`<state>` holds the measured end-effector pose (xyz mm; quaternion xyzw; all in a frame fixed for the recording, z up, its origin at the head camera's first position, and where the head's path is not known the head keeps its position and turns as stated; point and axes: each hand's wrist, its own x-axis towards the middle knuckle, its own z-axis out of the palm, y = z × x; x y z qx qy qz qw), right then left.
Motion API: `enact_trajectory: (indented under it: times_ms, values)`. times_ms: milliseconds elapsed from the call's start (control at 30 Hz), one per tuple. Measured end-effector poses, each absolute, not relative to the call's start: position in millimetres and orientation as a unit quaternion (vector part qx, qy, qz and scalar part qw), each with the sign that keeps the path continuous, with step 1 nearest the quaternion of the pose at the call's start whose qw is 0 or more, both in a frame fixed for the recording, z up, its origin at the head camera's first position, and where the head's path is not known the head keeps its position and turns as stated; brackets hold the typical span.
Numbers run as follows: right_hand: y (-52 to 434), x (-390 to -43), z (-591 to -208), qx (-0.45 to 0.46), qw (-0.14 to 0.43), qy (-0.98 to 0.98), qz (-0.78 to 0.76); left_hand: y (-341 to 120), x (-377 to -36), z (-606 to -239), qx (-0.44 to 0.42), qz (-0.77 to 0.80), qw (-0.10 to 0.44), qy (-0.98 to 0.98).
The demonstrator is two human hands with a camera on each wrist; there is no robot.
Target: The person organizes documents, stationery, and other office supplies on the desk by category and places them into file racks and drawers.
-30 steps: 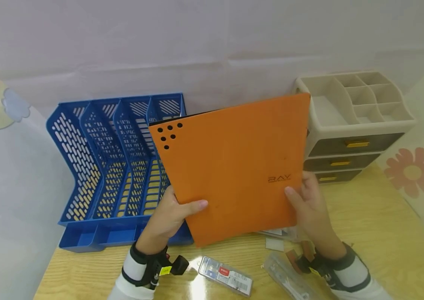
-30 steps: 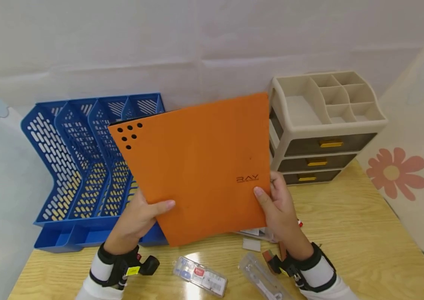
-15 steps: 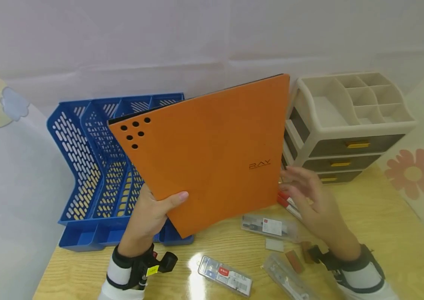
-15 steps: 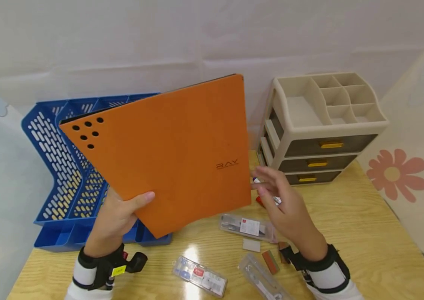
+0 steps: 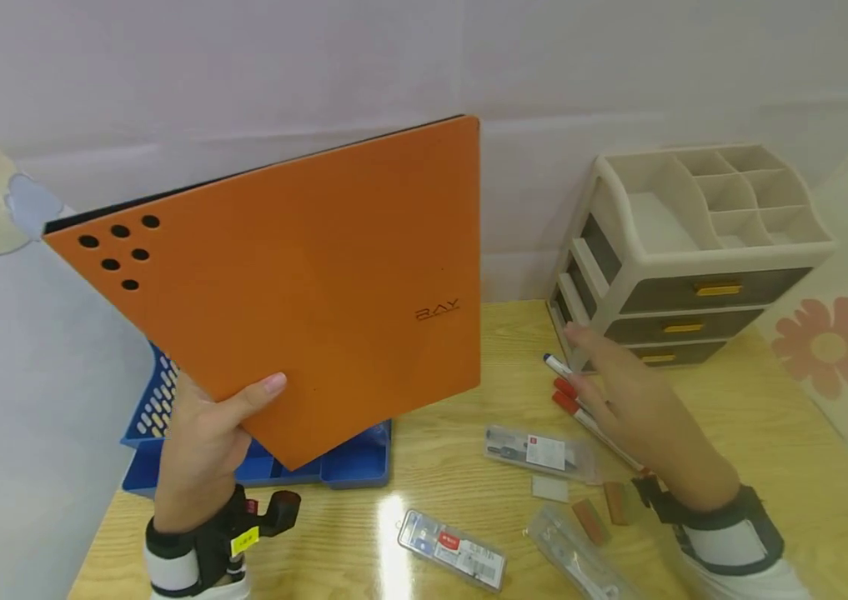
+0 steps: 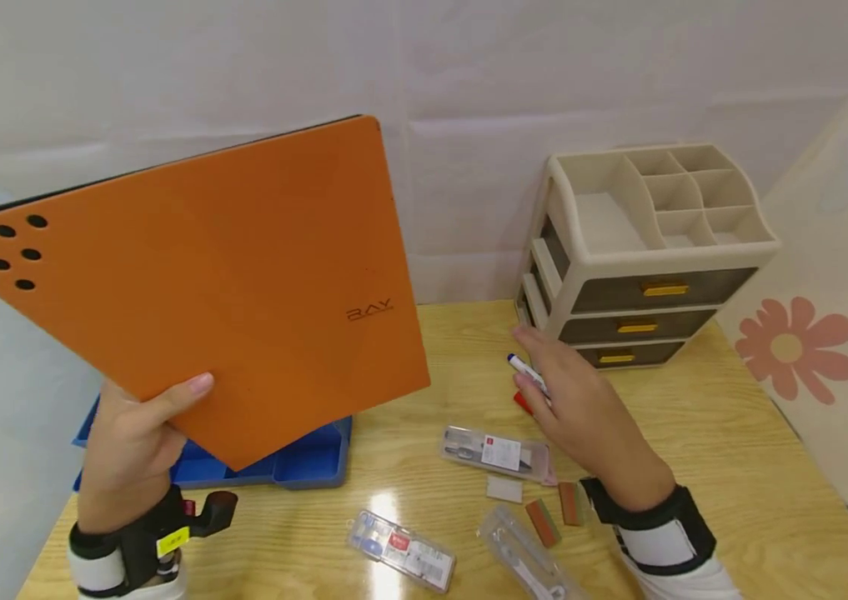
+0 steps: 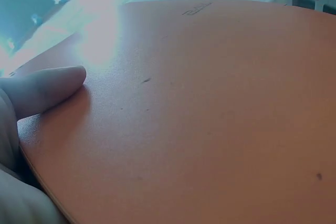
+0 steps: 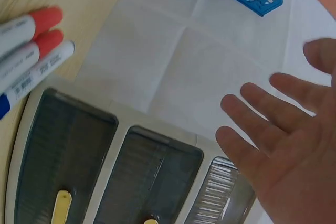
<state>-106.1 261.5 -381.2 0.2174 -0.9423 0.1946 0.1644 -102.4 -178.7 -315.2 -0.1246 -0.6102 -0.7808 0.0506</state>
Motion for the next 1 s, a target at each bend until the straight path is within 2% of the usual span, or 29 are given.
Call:
enact_trajectory:
  times_ms: [100,333,500,633,1000]
  values:
    - [264,-109,-384,0.231,0.151,-0.945,0.177,-191,-104,-316,-0.122,-0.794,0.072,-0.591]
    - [270,-110,-390,0.241,0.14,-0.948,0.155,-220,-112,-323,-0.198,-0.833,0.099,-0.507]
    - [273,-111,-387,0.244,0.107,-0.953,0.147,-236,-113,-325,-0.167,-0.836,0.102,-0.512]
    - [277,-111,-387,0.249,0.083,-0.955,0.139,-246,-119,-330,-0.179,-0.859,0.113,-0.466]
    - [287,-108,-386,0.248,0.055,-0.959,0.125,-267,-120,-331,-0.165,-0.878,0.152,-0.422]
